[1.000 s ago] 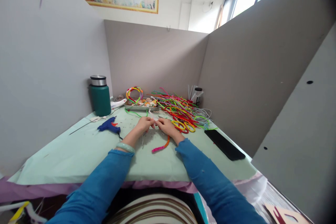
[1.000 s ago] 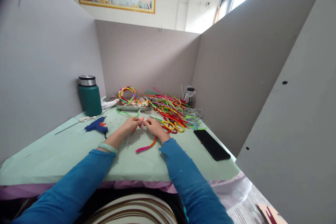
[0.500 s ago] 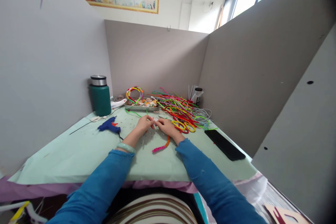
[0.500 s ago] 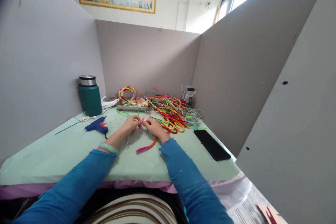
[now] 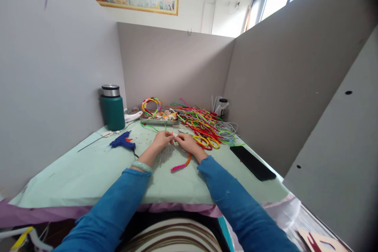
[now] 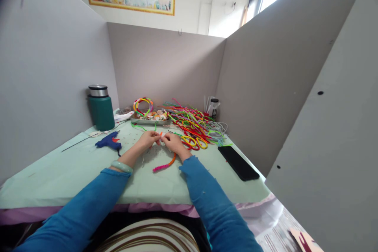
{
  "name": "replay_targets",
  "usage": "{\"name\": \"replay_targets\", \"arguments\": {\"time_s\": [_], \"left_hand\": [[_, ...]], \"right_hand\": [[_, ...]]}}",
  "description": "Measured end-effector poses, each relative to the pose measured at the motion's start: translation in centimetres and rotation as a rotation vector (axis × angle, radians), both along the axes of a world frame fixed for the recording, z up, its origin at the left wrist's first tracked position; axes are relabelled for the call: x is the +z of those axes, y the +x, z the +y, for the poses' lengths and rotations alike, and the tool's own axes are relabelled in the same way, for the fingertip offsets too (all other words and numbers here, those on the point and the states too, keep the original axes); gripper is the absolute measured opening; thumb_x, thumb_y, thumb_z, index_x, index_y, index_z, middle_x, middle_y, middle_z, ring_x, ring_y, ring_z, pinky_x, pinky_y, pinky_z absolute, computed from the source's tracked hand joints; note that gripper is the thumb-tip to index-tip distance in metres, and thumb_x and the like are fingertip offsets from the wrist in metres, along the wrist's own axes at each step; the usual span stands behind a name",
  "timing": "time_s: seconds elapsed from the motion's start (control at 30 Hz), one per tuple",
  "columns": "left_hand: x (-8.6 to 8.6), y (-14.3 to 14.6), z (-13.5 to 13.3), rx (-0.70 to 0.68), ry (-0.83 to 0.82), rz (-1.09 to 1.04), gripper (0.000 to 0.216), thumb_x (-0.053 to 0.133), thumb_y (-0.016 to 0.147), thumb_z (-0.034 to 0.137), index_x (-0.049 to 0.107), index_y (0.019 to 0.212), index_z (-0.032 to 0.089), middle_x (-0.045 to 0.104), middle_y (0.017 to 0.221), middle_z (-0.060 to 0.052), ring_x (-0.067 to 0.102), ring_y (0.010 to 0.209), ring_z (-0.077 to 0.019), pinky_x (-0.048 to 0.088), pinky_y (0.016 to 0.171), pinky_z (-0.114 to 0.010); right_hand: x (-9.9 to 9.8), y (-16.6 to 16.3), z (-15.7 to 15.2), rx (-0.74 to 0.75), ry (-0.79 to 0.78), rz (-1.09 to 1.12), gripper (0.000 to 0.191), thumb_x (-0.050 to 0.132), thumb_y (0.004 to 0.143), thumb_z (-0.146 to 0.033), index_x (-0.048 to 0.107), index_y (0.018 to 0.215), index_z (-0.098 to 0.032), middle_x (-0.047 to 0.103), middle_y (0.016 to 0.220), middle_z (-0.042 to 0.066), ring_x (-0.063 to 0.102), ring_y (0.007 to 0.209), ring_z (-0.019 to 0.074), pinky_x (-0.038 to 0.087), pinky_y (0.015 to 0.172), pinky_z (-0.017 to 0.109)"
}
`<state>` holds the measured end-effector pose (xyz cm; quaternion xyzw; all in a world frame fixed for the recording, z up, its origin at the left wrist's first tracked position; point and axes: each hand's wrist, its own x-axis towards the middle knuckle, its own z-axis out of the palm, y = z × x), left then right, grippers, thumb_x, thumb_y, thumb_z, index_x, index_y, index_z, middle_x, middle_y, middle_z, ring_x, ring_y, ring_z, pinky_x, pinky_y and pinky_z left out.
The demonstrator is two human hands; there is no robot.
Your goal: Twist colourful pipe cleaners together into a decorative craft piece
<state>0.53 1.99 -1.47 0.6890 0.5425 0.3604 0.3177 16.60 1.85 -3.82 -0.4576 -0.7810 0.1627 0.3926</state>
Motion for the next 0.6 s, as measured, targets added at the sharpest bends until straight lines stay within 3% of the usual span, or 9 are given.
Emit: {"name": "replay_targets", "arguments": {"time_s": [0.6], "left_hand": [[0.17,-0.05,-0.07,-0.061,0.023,0.046,0.02,0.06,0.074,0.025,0.07,0.084,0.011,0.068,0.069,-0.005,0.044,0.044,-0.0077,0.033,0.042,-0.02]], "right_hand": [[-0.13,-0.01,0.18,-0.062,0.014,0.011,0.025,0.051,0.085,-0.032,0.061,0.068,-0.016,0.057,0.064,0.0,0.047,0.062,0.0121,0.03,0.058,0.023]]}}
